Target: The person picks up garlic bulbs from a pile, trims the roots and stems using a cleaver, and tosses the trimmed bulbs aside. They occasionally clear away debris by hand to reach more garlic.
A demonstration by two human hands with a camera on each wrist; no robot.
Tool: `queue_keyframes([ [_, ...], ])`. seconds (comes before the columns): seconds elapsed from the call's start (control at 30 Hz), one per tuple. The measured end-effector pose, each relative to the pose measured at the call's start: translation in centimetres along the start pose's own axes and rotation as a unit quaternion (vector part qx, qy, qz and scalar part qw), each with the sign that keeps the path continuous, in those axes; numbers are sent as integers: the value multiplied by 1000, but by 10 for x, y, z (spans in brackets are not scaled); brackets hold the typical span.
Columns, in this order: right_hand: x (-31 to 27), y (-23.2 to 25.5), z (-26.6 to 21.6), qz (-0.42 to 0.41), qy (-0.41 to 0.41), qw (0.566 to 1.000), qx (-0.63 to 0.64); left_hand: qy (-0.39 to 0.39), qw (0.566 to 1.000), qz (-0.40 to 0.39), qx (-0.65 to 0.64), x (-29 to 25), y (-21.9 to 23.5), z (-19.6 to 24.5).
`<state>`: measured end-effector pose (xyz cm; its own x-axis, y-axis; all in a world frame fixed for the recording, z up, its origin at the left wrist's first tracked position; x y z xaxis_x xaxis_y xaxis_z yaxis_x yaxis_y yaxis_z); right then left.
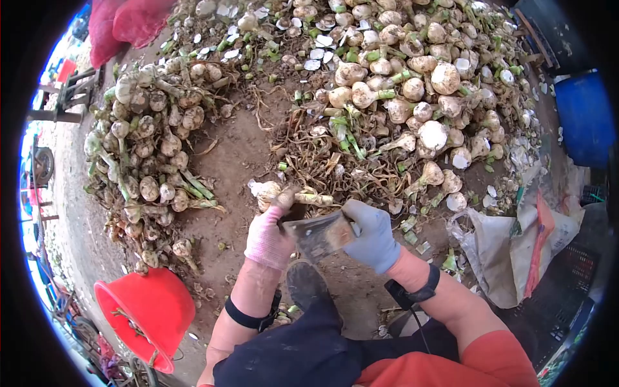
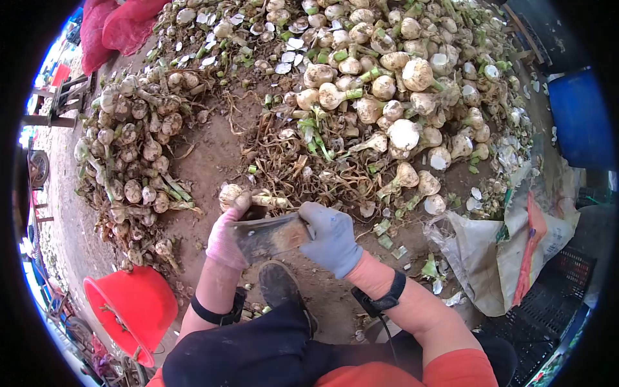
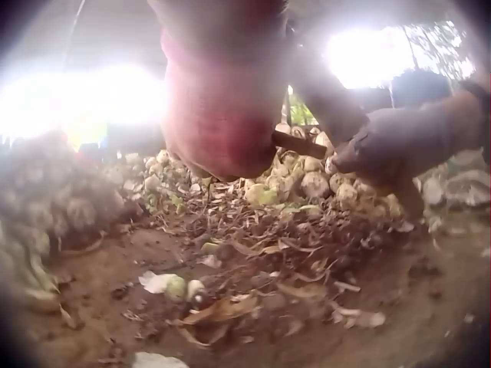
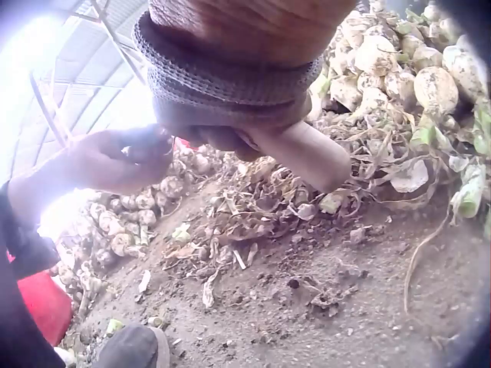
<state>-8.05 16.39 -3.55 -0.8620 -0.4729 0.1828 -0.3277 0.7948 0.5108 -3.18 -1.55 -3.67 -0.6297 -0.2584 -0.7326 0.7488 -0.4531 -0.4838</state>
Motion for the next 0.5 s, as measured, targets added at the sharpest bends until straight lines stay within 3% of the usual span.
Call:
queue_keyframes([
  [0.07,2,-3,-4,-5,-7,1000,-19,127,991,0,-42,-16,-14,-4],
  [0.1,2,-4,-4,-10,-13,999,-36,128,991,0,-42,-16,-11,-7],
  [0.17,6,-3,0,-4,-30,999,-30,137,985,-79,-74,-17,-11,-12],
  [0.23,10,-4,11,2,-43,999,-24,126,986,-86,-73,-30,-16,-11],
  [0.27,8,-5,33,-14,-172,981,-93,117,985,-56,-117,-19,-3,-18],
  [0.3,11,-3,47,-26,-295,942,-158,105,981,-29,-159,-13,-2,-16],
  [0.37,9,-1,55,-16,-249,956,-153,77,987,-25,-142,-11,-2,-15],
  [0.43,-8,-2,57,-15,-209,968,-139,-35,993,-113,30,-3,-12,-2],
  [0.5,-15,-21,66,5,-205,979,-8,-153,957,-112,220,-20,-48,17],
])
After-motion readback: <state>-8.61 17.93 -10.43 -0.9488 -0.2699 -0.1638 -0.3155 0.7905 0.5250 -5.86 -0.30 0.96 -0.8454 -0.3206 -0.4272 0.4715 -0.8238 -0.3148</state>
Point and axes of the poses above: each hand's wrist, its own x-axis towards the middle knuckle, its own y-axis out of the back of the hand, z = x × y, the point moved 2 cm from there along x, towards the middle knuckle, and after that the axes turned 3 degrees about z, right-handed, at the moved point
